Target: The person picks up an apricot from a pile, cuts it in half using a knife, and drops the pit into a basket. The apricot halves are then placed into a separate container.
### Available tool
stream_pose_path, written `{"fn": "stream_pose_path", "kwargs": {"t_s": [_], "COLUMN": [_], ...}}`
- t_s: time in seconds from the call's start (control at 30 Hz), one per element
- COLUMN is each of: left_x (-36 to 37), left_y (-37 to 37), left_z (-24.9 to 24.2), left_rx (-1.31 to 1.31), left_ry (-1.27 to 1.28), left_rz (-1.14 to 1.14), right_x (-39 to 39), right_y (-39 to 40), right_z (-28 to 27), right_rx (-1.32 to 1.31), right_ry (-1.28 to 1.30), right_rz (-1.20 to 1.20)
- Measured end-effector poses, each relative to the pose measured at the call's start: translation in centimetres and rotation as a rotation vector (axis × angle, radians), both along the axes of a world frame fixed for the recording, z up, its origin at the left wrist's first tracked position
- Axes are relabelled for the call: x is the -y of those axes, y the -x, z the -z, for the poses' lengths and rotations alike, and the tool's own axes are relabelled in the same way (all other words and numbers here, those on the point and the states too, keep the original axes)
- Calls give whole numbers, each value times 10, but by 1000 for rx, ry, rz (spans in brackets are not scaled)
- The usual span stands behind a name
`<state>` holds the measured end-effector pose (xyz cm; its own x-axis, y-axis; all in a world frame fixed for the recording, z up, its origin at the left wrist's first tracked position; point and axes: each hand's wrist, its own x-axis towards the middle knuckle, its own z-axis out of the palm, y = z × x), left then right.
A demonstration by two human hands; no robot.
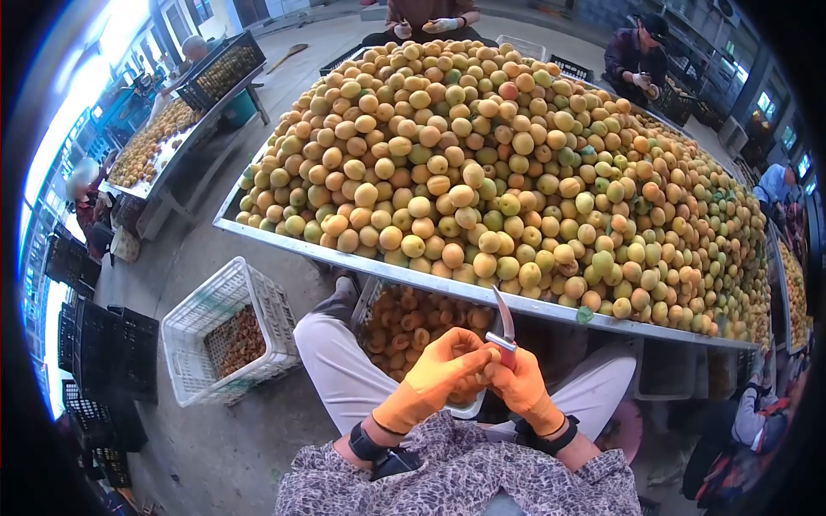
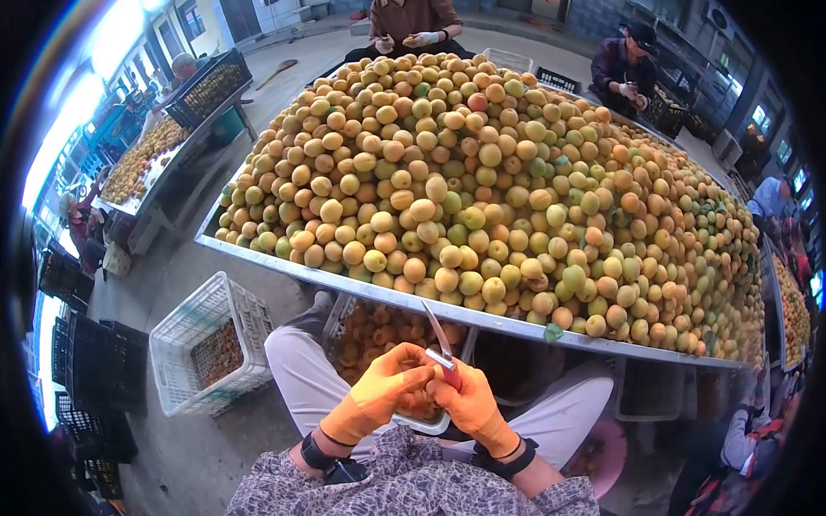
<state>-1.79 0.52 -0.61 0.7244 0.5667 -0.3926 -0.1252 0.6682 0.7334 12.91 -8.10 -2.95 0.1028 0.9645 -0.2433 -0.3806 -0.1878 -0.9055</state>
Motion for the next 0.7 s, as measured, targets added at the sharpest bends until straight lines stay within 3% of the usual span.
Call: {"fn": "stream_pose_path", "kwargs": {"t_s": [0.07,0.13,0.2,0.27,0.33,0.37,0.47,0.57,0.7], "left_x": [0,1,-1,-1,-2,2,5,2,-7], "left_y": [0,1,-1,-1,2,0,0,-2,4], "left_z": [0,8,16,23,28,13,3,13,34], "left_rx": [-55,-76,-66,-50,42,-52,-16,-17,41], "left_ry": [45,-72,-74,-73,98,89,122,124,164], "left_rz": [11,59,54,51,142,118,115,109,35], "right_x": [0,0,3,8,8,9,14,18,39], "right_y": [-1,-1,-3,-11,-15,-19,-28,-36,-50], "right_z": [1,3,-9,-17,-12,-12,-6,-9,-27], "right_rx": [13,-137,-131,-307,-291,-315,-354,-261,-36], "right_ry": [24,-66,-18,-16,-43,-51,-52,-49,-58], "right_rz": [40,86,72,-48,-2,42,93,95,417]}}
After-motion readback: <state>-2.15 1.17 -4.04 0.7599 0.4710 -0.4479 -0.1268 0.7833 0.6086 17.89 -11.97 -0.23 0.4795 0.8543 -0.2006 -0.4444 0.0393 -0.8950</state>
